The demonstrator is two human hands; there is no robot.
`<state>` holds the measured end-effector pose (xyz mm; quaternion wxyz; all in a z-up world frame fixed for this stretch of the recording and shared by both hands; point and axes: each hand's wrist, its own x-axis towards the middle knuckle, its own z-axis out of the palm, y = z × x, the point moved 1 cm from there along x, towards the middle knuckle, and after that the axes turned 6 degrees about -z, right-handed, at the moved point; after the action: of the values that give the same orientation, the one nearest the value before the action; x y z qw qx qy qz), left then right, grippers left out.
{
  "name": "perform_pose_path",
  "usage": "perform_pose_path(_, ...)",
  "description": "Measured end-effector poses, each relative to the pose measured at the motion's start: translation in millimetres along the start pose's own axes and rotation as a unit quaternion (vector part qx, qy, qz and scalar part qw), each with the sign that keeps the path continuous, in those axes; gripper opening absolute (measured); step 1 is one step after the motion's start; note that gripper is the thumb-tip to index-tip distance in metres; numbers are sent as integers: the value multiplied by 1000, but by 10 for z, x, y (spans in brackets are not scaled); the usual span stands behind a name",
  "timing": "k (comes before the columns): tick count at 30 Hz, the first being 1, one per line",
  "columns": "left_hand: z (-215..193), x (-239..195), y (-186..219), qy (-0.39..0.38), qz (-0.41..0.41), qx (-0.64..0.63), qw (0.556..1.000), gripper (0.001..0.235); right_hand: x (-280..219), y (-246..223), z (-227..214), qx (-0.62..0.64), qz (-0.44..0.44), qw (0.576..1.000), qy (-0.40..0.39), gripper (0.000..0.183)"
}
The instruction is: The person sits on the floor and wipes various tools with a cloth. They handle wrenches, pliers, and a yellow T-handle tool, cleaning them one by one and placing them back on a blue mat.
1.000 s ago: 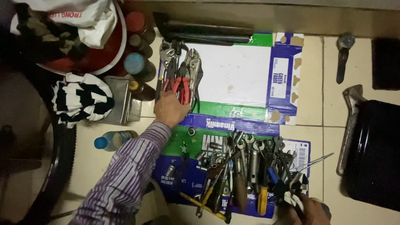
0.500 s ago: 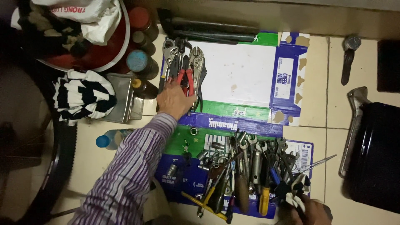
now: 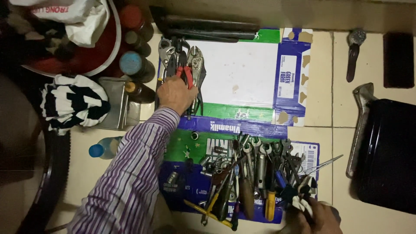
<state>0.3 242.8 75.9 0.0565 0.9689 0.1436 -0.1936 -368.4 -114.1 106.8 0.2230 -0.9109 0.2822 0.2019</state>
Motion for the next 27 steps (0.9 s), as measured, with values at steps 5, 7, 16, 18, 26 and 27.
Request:
perform_pose_path(5,103,163,-22,94,24,-65,993,62,-97,-43,48,-6,15,998,53,62)
perform_pose_path(7,55,211,11,84,18,-36,996,66,46,463,338,-22,-31,998,53,64)
perform_pose_path(16,61,354,74,124,27,-6,992,75,-221,-608,-248,30,64,996,48,54)
perform_pose_path(18,5,253,86,101,20,3,995,84,-181,-407,-149,67,87,992,61,50)
perform_pose_path(26,79,-317,-198,-21,37,-12,999,80,103,856,596,-117,-78,987,80,71)
perform_pose_path(27,120,-303,-234,-20,35,-12,999,80,52,678,476,-117,-80,987,80,71)
